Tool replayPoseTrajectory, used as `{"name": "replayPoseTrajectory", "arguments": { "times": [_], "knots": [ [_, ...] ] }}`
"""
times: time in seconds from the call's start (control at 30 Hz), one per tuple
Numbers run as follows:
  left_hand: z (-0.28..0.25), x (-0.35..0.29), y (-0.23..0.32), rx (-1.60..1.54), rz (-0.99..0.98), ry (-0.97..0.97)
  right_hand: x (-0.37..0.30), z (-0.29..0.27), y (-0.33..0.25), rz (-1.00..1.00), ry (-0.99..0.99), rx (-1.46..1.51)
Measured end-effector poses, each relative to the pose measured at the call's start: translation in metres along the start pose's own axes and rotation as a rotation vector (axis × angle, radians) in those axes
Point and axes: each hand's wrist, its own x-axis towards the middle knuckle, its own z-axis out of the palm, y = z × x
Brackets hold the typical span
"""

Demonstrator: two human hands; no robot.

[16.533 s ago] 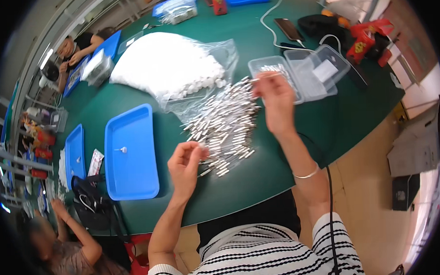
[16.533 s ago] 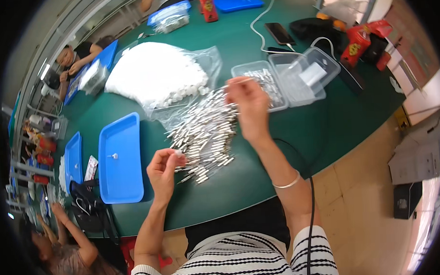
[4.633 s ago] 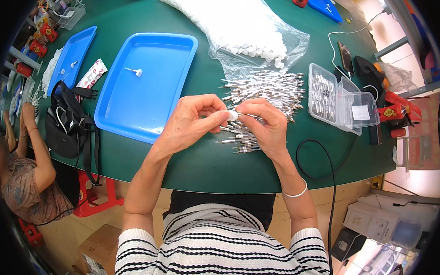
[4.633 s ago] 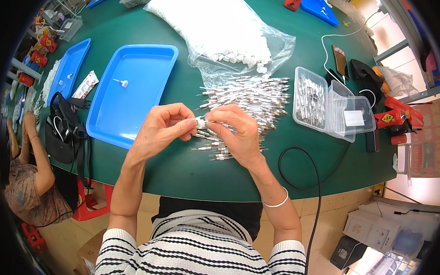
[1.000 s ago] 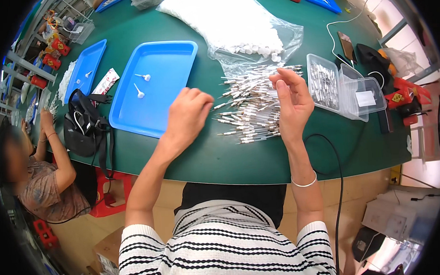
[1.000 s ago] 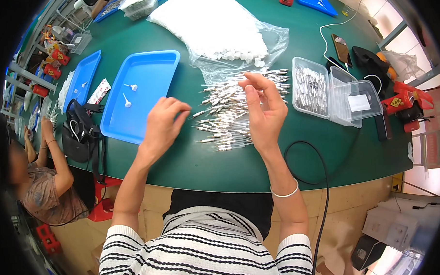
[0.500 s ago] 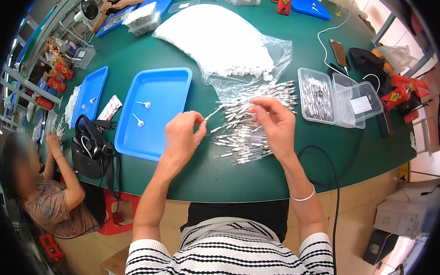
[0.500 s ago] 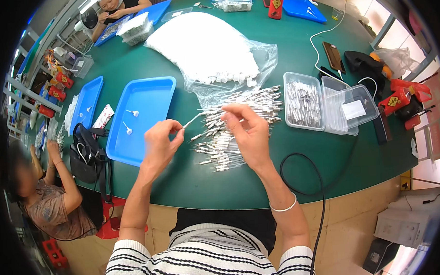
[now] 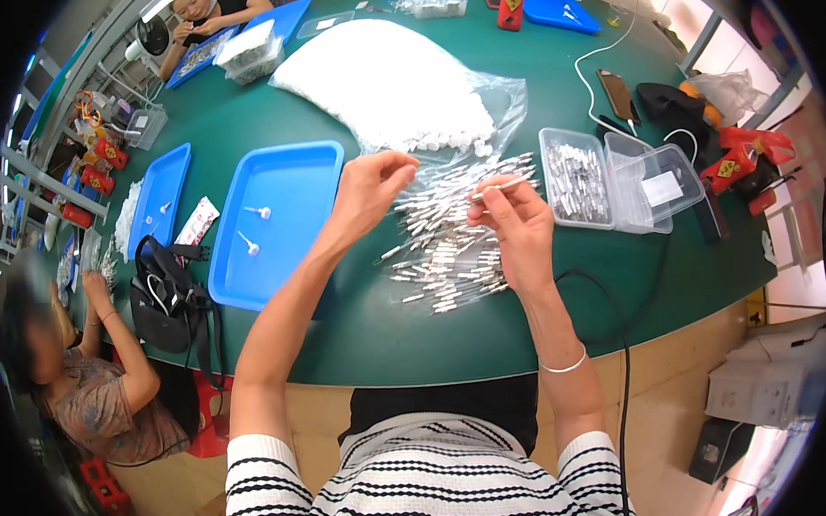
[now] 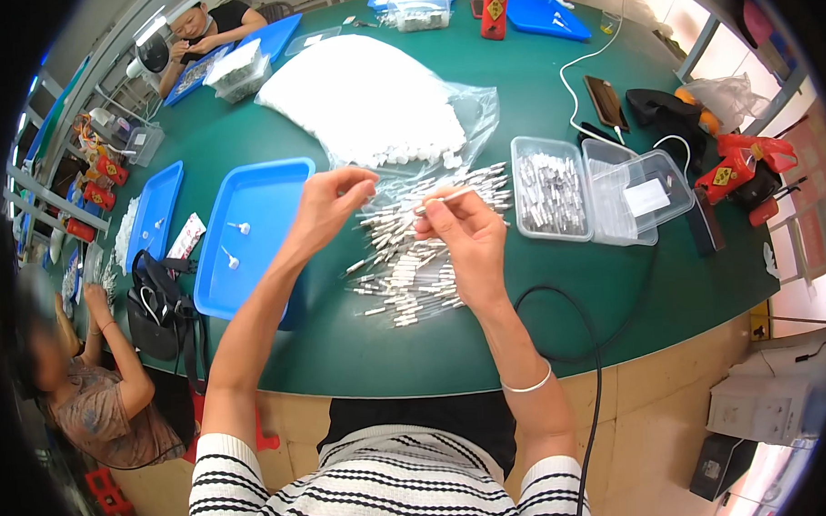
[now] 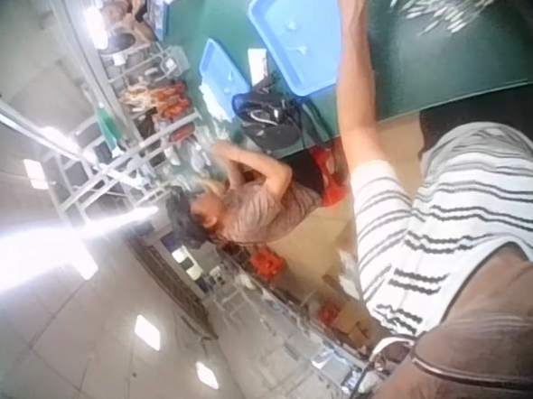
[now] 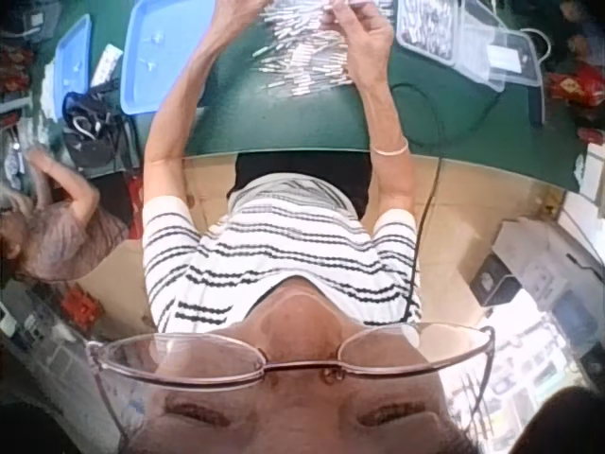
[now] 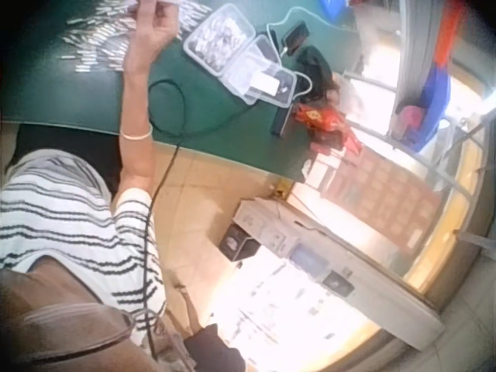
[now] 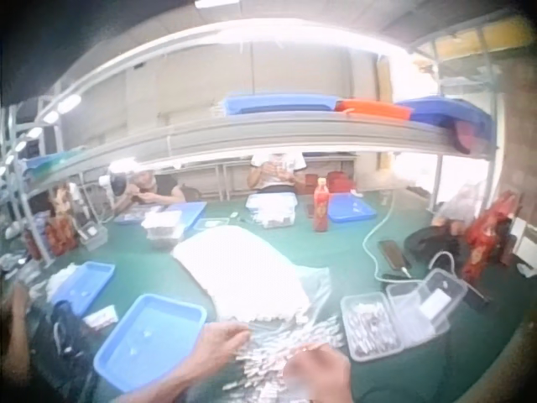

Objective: The person repeatedly picks up small white plastic caps and metal rods from a green table and inserts the rods into the caps. The assembled units are then placed into a blue plastic tray. The process is repetitive and involves handling small parts by hand.

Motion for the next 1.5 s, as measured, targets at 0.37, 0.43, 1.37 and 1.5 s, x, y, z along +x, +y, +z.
{"name": "replayPoseTrajectory", "arguments": {
  "times": [0.37,0.43,1.37,1.5],
  "knots": [
    [0.019,0.058,-0.032,0.586,0.210,0.212,0.006,-0.004,0.009,-0.016,0.063,0.066],
    [0.009,0.031,-0.018,0.370,0.239,0.209,0.005,-0.003,0.009,0.009,0.060,0.090],
    [0.012,-0.095,-0.009,-0.869,-0.282,0.059,-0.018,0.031,0.041,0.101,-0.130,0.057],
    [0.014,-0.097,-0.004,-0.924,-0.309,0.046,-0.019,0.034,0.045,0.105,-0.123,0.121]
  ]
}}
